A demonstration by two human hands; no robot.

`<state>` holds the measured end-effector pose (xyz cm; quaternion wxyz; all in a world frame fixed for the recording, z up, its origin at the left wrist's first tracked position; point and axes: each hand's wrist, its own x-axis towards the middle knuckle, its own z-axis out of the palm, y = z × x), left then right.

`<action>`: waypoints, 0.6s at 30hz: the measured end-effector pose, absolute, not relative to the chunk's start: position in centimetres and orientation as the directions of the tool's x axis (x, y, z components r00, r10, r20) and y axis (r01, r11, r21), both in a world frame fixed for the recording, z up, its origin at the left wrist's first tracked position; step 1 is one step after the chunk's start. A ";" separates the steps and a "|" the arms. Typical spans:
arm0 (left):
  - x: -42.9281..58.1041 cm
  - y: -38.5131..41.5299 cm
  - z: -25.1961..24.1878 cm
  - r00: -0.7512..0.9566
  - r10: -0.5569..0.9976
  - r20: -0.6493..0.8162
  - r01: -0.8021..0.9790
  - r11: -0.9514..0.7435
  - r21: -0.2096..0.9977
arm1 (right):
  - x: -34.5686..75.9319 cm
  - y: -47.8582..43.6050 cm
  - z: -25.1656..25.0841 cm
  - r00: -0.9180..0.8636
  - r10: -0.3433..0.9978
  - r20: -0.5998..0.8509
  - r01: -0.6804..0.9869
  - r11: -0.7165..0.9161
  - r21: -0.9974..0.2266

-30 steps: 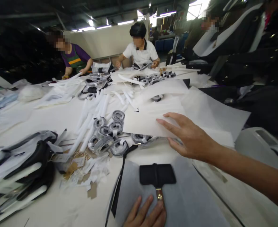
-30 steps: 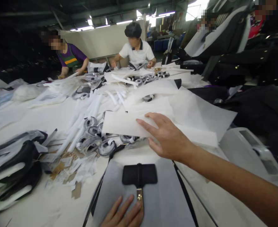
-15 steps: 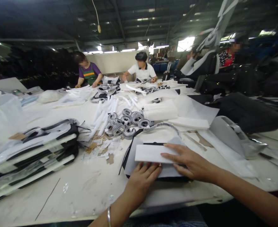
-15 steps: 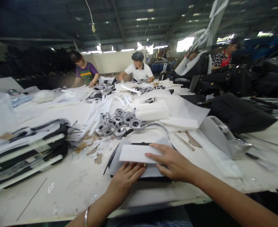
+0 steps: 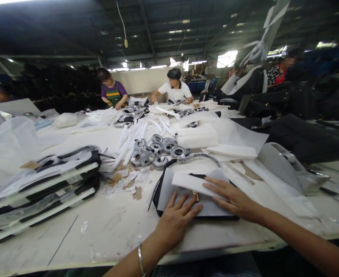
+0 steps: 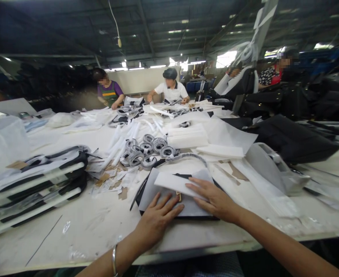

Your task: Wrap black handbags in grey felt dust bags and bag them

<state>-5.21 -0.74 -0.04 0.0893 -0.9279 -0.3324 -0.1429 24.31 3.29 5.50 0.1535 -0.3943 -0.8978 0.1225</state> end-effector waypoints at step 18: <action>-5.0 -1.1 -0.6 0.692 0.614 0.380 0.585 -0.785 0.204 | 23.5 2.2 5.0 -0.806 0.563 0.185 0.560 0.825 -0.072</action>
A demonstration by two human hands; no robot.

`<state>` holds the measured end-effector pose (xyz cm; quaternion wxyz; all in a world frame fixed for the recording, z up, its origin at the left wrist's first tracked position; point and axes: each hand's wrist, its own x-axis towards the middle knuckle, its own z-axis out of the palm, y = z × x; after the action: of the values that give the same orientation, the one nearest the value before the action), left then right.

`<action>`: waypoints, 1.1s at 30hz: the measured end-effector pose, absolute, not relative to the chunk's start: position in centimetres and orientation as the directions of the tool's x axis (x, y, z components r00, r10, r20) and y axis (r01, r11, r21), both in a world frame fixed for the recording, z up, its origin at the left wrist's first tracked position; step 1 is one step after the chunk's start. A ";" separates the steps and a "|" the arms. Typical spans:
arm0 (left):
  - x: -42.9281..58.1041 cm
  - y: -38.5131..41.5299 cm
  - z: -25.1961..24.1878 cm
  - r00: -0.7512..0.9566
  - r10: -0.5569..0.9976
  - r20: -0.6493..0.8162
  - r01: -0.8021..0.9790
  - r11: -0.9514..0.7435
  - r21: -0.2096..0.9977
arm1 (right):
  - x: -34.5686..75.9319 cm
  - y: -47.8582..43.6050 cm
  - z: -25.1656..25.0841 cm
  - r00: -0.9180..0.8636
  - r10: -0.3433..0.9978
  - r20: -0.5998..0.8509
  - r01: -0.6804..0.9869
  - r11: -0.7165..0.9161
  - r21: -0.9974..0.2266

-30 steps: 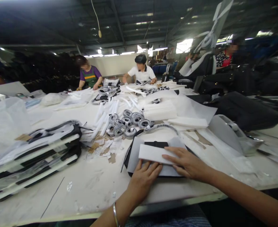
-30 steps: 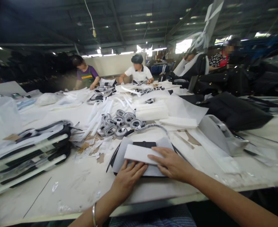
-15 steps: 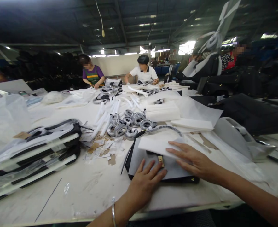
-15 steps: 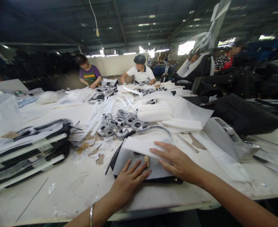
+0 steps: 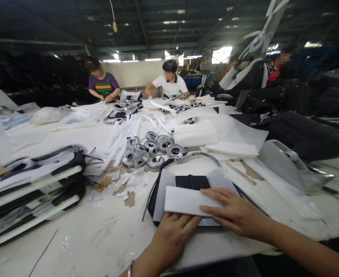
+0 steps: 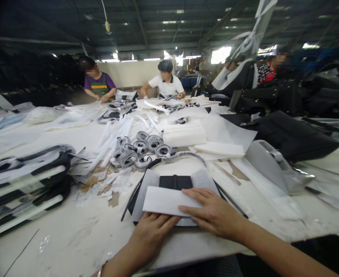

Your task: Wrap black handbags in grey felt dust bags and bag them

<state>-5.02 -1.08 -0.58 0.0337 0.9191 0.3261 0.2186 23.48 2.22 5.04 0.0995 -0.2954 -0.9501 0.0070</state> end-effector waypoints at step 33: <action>-3.3 0.9 -0.5 0.779 0.470 0.416 0.579 -0.793 -0.189 | 23.2 3.1 7.9 -0.690 0.719 0.082 0.550 0.594 -0.587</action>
<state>-3.25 0.90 -0.50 -0.1550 0.9302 0.2820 0.1765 23.24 3.12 7.91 0.1571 -0.3612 -0.8788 0.2692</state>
